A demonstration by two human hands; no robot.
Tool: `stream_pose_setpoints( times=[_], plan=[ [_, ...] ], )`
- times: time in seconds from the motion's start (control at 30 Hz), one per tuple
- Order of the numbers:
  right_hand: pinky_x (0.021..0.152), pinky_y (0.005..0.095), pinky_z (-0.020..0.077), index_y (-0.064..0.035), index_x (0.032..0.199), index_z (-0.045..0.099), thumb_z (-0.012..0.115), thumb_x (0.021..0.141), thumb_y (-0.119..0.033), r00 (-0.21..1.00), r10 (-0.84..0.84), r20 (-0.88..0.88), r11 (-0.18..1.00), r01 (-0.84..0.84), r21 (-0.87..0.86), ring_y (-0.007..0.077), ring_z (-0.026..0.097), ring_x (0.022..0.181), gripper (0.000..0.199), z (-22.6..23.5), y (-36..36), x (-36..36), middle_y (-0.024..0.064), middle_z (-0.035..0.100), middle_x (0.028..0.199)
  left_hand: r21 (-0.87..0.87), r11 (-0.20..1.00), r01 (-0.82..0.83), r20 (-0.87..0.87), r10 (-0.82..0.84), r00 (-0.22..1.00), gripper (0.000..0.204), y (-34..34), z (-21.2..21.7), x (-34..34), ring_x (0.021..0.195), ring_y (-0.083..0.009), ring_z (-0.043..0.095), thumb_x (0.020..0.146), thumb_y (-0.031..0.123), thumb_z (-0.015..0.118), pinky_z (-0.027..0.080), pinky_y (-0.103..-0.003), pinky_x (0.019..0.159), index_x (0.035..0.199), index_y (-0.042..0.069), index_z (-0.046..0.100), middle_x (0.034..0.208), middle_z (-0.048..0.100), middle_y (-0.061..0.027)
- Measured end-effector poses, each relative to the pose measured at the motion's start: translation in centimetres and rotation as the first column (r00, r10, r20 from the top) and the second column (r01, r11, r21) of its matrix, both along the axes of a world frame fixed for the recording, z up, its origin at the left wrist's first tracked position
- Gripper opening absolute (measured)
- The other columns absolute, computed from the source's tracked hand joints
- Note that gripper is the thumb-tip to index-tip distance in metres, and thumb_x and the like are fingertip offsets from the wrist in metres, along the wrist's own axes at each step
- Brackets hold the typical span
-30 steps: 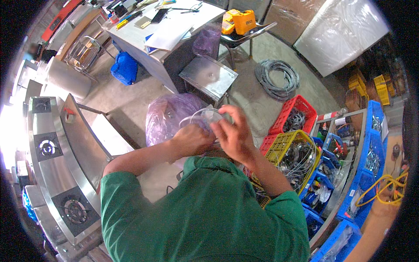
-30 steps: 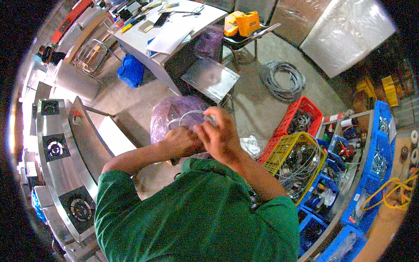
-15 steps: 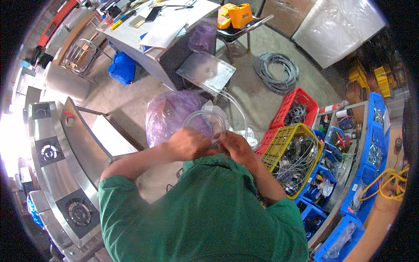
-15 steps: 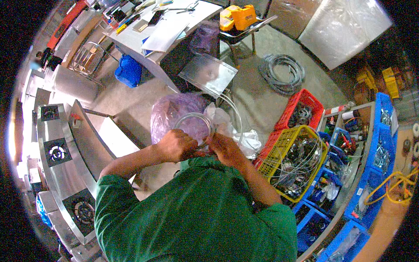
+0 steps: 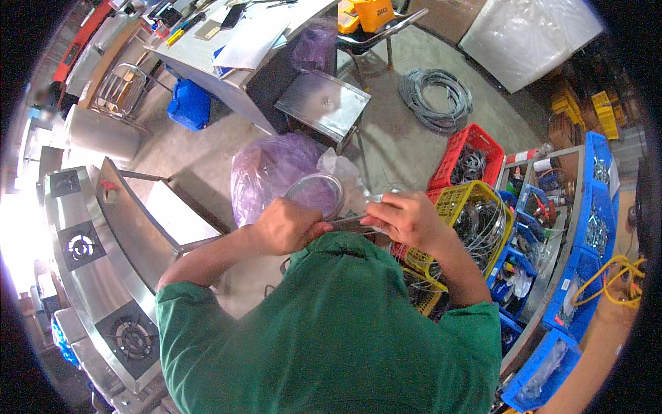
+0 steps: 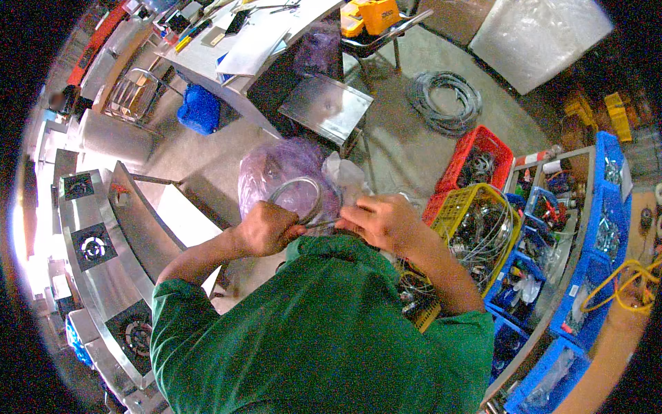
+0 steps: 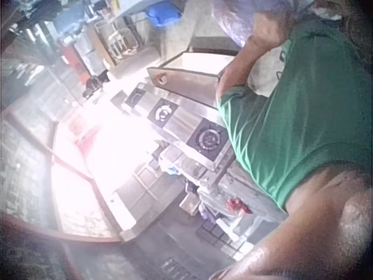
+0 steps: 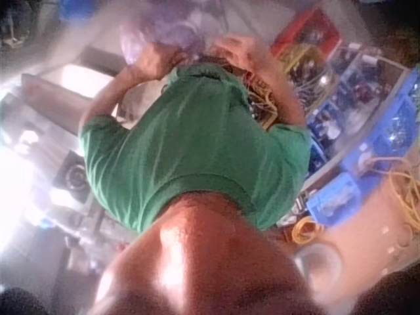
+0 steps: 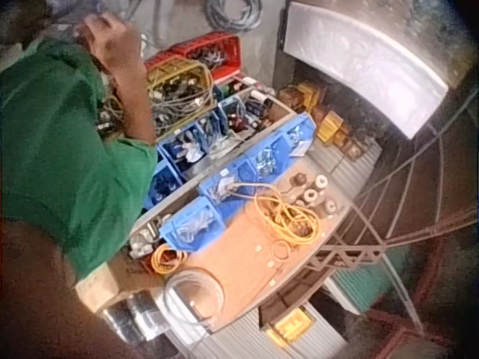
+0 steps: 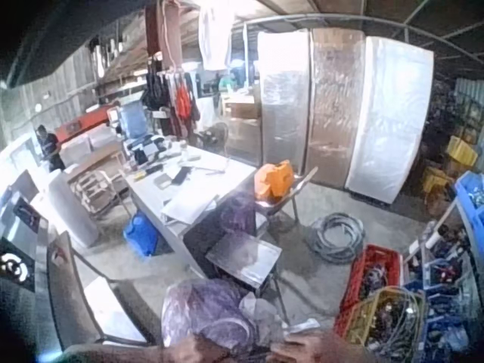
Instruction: The person repeatedly picks up lengths of metal conduit or cable from a yellow basket, straightens them, and coils them by hand into loops. The coiled pieces are placed back into the basket. The person handles the items one at a time throughout the clip.
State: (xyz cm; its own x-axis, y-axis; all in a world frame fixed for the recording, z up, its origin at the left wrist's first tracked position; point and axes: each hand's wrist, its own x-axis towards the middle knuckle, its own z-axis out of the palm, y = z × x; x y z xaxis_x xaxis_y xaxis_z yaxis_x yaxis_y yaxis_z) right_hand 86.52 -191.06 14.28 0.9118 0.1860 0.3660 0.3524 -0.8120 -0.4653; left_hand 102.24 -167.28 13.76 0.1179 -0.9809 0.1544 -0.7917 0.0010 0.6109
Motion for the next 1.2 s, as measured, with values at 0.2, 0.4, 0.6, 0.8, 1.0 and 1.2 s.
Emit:
stream_pose_setpoints(
  times=[0.2,0.4,0.6,0.8,1.0,1.2],
  plan=[
    [0.064,0.0352,0.0517,-0.0045,0.100,0.069,0.076,0.081,-0.019,0.988,-0.081,-0.130,0.981,0.102,0.166,0.0269,0.066,0.071,0.025,-2.1,-4.4,-0.6,0.0115,0.067,0.082,0.053,0.980,-0.193,-0.347,0.199,0.917,0.037,2.4,1.7,1.1,0.050,-0.0292,0.056,0.100,0.028,0.052,0.045,-0.041,0.051,0.072,0.005,0.056,0.058,0.055,-0.0121],
    [0.066,0.0294,0.0498,-0.0003,0.102,0.066,0.071,0.088,-0.018,0.935,-0.312,-0.170,0.885,0.351,0.307,0.0180,0.065,0.073,0.023,-4.0,-7.8,-2.9,0.0092,0.066,0.081,0.119,0.934,-0.338,-0.990,0.088,-0.106,0.053,4.1,3.6,2.2,0.042,-0.0108,0.030,0.103,0.049,0.038,0.026,-0.029,0.042,0.064,0.014,0.039,0.049,0.030,0.0059],
    [0.064,0.0262,0.0489,-0.0005,0.104,0.065,0.067,0.094,-0.022,0.906,-0.177,-0.383,0.773,0.369,0.516,0.0101,0.059,0.072,0.024,-6.2,-7.3,-3.4,0.0024,0.066,0.083,-0.247,0.847,-0.471,-0.867,-0.411,-0.282,0.052,5.3,7.1,4.5,0.036,-0.0058,0.014,0.106,0.049,0.025,0.013,-0.025,0.035,0.064,0.019,0.031,0.047,0.018,0.0097],
    [0.069,0.0251,0.0459,-0.0023,0.105,0.065,0.059,0.098,-0.029,0.836,-0.073,-0.544,0.763,0.398,0.509,0.0079,0.056,0.076,0.029,-11.9,-6.5,-5.5,0.0006,0.066,0.085,-0.500,0.619,-0.606,-0.790,-0.612,0.026,0.048,8.7,9.4,5.8,0.035,-0.0039,0.016,0.107,0.043,0.024,0.014,-0.023,0.034,0.068,0.017,0.035,0.048,0.025,0.0088],
    [0.050,0.0231,0.0378,-0.0043,0.097,0.061,0.053,0.102,-0.028,0.715,-0.112,-0.690,0.385,0.671,0.633,0.0048,0.045,0.058,0.025,-16.6,-4.9,-6.7,-0.0033,0.052,0.070,-0.575,0.480,-0.663,-0.666,-0.744,0.039,0.042,10.2,9.1,4.4,0.036,-0.0037,0.022,0.107,0.039,0.030,0.017,-0.022,0.036,0.074,0.016,0.042,0.050,0.031,0.0083],
    [0.040,0.0247,0.0210,-0.0141,0.083,0.049,0.049,0.102,-0.039,0.911,-0.257,-0.322,-0.715,0.045,0.698,0.0084,0.025,0.049,0.031,-12.9,-2.6,2.4,-0.0049,0.029,0.062,-0.149,0.775,-0.615,-0.769,-0.482,-0.421,0.038,0.7,2.2,-1.5,0.039,-0.0054,0.022,0.103,0.046,0.039,0.016,-0.026,0.037,0.077,0.019,0.045,0.050,0.025,0.0092]
  ],
)
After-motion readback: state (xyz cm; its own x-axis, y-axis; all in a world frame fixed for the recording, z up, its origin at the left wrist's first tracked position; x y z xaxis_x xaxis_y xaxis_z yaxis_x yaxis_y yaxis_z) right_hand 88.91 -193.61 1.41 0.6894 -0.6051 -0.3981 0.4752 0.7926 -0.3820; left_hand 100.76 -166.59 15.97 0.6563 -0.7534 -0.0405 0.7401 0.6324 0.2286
